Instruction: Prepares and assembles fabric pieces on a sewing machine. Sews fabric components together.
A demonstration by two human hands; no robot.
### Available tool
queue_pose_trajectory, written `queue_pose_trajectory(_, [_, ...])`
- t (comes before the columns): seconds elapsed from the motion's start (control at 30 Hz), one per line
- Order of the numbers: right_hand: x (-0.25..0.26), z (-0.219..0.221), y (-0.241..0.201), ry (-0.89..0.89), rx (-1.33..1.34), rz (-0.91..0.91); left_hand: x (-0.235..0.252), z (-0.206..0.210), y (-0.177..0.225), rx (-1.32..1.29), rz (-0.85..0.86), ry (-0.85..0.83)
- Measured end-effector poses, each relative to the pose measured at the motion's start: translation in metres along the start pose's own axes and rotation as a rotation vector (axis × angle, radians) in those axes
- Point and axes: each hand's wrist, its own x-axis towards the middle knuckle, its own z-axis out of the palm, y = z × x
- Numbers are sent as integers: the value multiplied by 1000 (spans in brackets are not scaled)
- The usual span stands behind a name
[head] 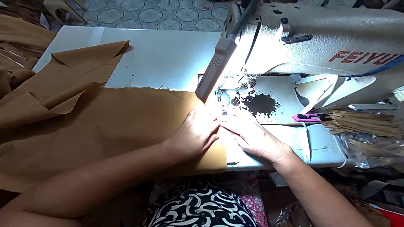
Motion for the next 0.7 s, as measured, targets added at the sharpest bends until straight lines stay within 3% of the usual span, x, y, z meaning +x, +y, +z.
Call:
queue_pose_trajectory(0.17, [6, -4, 8, -11, 7, -15, -14, 9, -7, -49, -41, 9])
queue_pose_trajectory(0.53, [43, 0, 45, 51, -28, 37, 30, 9, -60, -86, -68, -76])
queue_pose_trajectory(0.7, [43, -2, 36, -27, -54, 155, 36, -6, -59, -49, -76, -211])
